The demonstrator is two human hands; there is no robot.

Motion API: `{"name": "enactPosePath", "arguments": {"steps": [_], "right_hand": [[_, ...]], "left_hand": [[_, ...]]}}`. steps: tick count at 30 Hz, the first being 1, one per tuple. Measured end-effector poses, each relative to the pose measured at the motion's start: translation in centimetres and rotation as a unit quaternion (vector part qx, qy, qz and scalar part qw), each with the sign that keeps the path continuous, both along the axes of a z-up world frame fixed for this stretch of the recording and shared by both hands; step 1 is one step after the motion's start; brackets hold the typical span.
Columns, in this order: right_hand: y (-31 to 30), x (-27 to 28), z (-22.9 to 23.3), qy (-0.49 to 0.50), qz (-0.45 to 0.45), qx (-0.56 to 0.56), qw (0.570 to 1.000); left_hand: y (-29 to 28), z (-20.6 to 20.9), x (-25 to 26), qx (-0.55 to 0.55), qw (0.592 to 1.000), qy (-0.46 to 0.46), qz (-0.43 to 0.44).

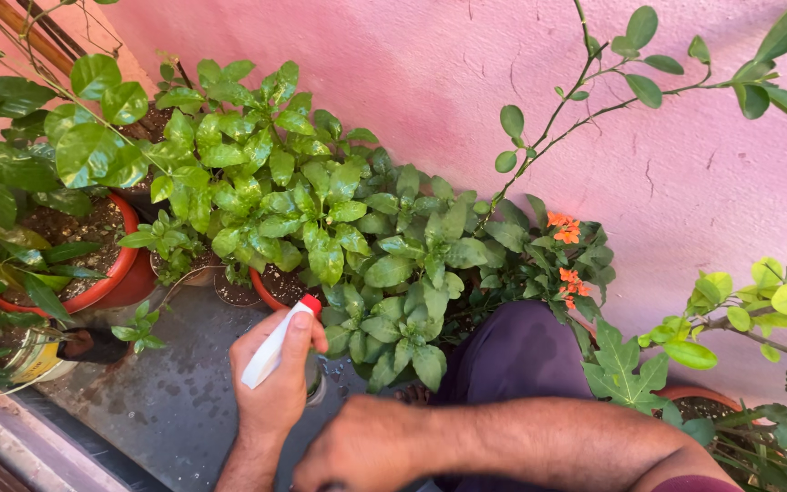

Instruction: The person sprays water from a spray bottle onto the leaves and soil of several potted plants on a balcony, using their other hand to move leaves and check different parts of the foliage.

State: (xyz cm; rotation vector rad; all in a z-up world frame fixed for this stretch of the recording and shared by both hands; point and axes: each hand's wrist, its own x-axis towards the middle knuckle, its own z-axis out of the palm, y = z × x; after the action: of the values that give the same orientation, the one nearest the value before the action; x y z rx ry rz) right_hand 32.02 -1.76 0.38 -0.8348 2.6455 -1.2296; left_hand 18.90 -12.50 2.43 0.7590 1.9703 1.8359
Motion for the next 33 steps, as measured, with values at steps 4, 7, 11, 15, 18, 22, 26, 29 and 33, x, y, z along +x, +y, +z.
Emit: {"name": "enactPosePath", "arguments": {"steps": [4, 7, 11, 15, 18, 22, 26, 29, 33], "right_hand": [[-2.0, 1.1, -0.9, 0.066, -0.016, -0.142, 0.987], [-2.4, 1.7, -1.5, 0.062, -0.036, -0.106, 0.992], [-2.8, 1.8, -2.6, 0.104, -0.053, -0.153, 0.981], [-2.4, 2.4, -1.5, 0.149, -0.113, -0.100, 0.977], [-2.1, 2.4, -1.1, 0.163, -0.118, -0.104, 0.974], [-2.3, 2.2, -3.2, 0.092, -0.065, -0.193, 0.975], [-1.5, 1.5, -2.2, 0.110, -0.041, -0.137, 0.984], [0.5, 0.6, 1.9, 0.211, -0.109, -0.079, 0.968], [6.8, 1.2, 8.5, 0.306, -0.377, -0.040, 0.873]], "left_hand": [[0.9, -0.3, 0.5, -0.066, 0.996, -0.036, 0.055], [1.1, -0.5, 0.3, -0.063, 0.995, -0.070, 0.033], [1.1, -0.6, 0.4, -0.004, 0.998, -0.054, -0.011], [0.9, -0.6, 0.3, -0.030, 0.997, -0.065, 0.012], [0.8, -0.4, 0.0, 0.033, 0.995, 0.092, -0.022], [0.7, -1.2, -0.2, 0.002, 0.999, -0.054, 0.005], [0.2, -1.5, -0.5, -0.031, 0.999, -0.003, 0.008], [0.2, -1.0, -0.4, -0.002, 0.995, 0.099, -0.026], [-0.1, -0.5, 0.2, -0.040, 0.999, 0.024, 0.011]]}}
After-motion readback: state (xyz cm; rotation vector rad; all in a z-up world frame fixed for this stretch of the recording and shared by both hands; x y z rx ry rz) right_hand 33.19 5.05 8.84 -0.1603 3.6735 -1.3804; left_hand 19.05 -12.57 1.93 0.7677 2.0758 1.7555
